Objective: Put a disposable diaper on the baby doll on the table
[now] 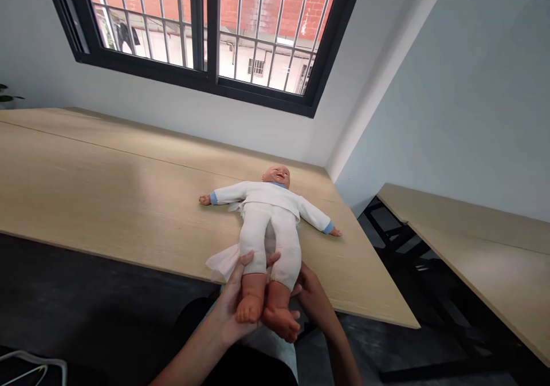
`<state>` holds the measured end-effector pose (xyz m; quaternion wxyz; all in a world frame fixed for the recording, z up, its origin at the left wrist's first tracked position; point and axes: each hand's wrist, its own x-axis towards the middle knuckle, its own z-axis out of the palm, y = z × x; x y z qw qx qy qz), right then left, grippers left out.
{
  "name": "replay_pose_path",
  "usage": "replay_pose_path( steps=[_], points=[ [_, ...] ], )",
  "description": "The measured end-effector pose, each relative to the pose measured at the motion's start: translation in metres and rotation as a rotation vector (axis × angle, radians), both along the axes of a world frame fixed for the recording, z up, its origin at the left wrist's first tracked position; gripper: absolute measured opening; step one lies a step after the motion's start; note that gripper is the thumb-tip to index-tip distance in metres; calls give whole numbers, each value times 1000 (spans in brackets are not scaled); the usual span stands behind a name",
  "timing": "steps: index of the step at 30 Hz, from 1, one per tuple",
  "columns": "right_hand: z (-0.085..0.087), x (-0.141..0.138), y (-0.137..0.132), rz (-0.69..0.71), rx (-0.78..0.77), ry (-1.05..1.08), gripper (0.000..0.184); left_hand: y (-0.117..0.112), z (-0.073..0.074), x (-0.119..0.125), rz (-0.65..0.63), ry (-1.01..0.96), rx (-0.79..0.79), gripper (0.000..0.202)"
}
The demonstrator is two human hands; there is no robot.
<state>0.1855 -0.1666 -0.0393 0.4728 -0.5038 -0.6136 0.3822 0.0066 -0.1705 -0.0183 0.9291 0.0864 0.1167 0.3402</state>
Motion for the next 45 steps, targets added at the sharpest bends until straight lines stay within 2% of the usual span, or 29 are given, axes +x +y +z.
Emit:
replay_pose_path(
  steps=[4, 6, 8, 11, 15, 18, 21, 23, 25, 26, 27, 29, 32, 36, 38, 42, 45],
  points=[
    [-12, -5, -17, -232, -236, 425, 59, -9, 8, -9, 67, 271, -24, 65],
    [-11, -8, -24, -214, -270, 515, 68, -14, 8, -13, 55, 346, -13, 57],
    [-4, -8, -26, -173, -301, 511, 76, -20, 7, -18, 63, 390, 19, 54],
    [10, 2, -24, -145, -349, 427, 85, -24, 8, -30, 174, 524, 89, 47],
    [19, 25, -18, -187, -377, 270, 77, -18, 17, -53, 290, 710, 171, 56],
    [19, 38, -14, -183, -309, 138, 64, -10, 22, -72, 302, 776, 288, 82],
    [20, 38, -17, -229, -245, -134, 60, -4, 22, -87, 333, 919, 449, 99],
    [22, 24, -24, -367, -158, -391, 60, -2, 18, -93, 319, 1035, 551, 96],
    [22, -1, -33, -510, 44, -623, 57, -1, 13, -96, 287, 1115, 630, 91],
    [22, -16, -37, -519, 172, -712, 55, 0, 9, -97, 272, 1134, 657, 89],
    [20, -33, -40, -464, 283, -771, 53, 0, 6, -96, 260, 1139, 677, 89],
    [13, -64, -41, -236, 369, -858, 60, 2, -2, -95, 248, 1129, 702, 90],
    [-2, -93, -31, -95, 321, -962, 78, 4, -10, -94, 253, 1128, 737, 92],
    [-18, -96, -16, -37, 211, -1037, 62, 5, -12, -93, 252, 1150, 749, 92],
    [-22, -91, -16, -30, 220, -1034, 64, 4, -11, -93, 249, 1153, 743, 91],
    [-18, -81, -28, -85, 368, -1036, 64, 2, -9, -90, 281, 1153, 750, 89],
    [-4, -75, -36, -146, 535, -1048, 65, 0, -6, -87, 263, 1137, 740, 87]
  ],
)
